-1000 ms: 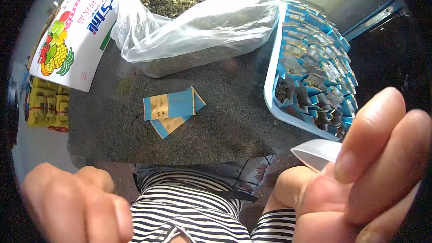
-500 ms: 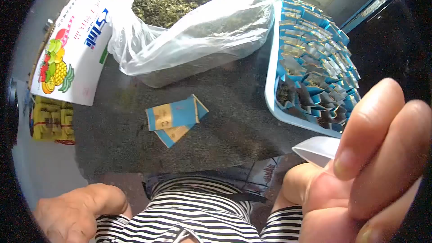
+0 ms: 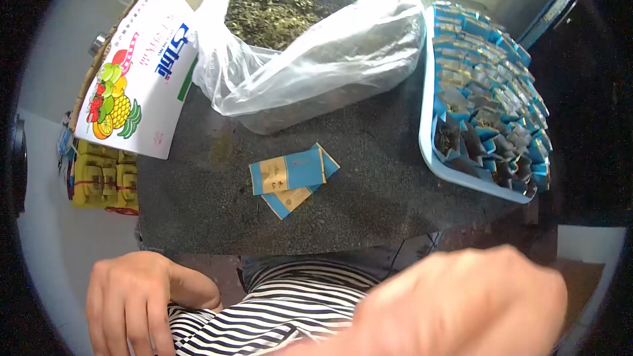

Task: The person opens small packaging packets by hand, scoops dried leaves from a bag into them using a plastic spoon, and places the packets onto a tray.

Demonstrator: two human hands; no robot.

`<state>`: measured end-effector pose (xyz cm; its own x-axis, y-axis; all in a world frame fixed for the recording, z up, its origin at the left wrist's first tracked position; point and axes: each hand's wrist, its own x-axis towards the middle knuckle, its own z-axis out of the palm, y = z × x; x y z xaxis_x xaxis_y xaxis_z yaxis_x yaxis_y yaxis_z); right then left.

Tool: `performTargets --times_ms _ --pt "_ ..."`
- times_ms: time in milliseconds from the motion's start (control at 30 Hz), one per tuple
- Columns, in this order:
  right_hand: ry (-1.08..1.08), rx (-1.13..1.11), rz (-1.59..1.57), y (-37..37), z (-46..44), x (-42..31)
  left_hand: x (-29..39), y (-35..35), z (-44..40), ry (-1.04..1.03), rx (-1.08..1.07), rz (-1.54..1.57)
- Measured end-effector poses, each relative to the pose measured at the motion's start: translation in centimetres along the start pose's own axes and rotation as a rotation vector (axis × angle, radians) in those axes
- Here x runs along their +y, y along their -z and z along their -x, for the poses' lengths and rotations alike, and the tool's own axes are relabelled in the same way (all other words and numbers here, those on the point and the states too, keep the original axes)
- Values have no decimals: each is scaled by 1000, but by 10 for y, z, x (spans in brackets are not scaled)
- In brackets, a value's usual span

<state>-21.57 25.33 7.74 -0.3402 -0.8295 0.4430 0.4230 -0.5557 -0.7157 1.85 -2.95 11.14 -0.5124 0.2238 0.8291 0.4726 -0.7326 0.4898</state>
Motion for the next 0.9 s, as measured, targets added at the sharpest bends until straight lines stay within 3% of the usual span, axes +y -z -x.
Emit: performTargets --times_ms 67,133,167,200,333,400,433,533,600,667,733,767,833,900 --pt "24 1 -25 -22 -11 9 -10 -2 16 -25 63 1" --pt "102 -69 -59 -36 -27 16 -22 -17 35 -264 468 -125" --pt "135 -103 -89 -42 -35 20 -16 -17 44 -202 520 -111" --pt "167 -140 -119 -45 -42 24 -13 -10 55 -116 454 -133" --pt "309 -298 -260 -49 -67 40 -16 4 74 -94 481 -125" --pt "256 -531 -437 -44 -77 39 -20 7 80 -114 503 -145" --pt "73 -687 -466 -37 -78 32 -19 13 81 -93 471 -170" --pt "28 -813 -452 -22 -63 45 -34 12 78 -92 693 -235" --pt "89 -503 -491 -21 -42 52 -49 -10 42 -24 950 -424" --pt "27 -422 -539 -3 -37 60 -51 -18 12 53 788 -561" --pt "-42 -476 -507 9 -39 65 -66 -4 6 -115 452 -620" --pt "-61 -469 -462 14 -35 64 -57 -1 -2 -126 464 -619" --pt "-97 -521 -393 22 -34 65 -31 1 -32 171 310 -917" --pt "-113 -494 -360 26 -27 62 -52 -12 -25 231 337 -799"
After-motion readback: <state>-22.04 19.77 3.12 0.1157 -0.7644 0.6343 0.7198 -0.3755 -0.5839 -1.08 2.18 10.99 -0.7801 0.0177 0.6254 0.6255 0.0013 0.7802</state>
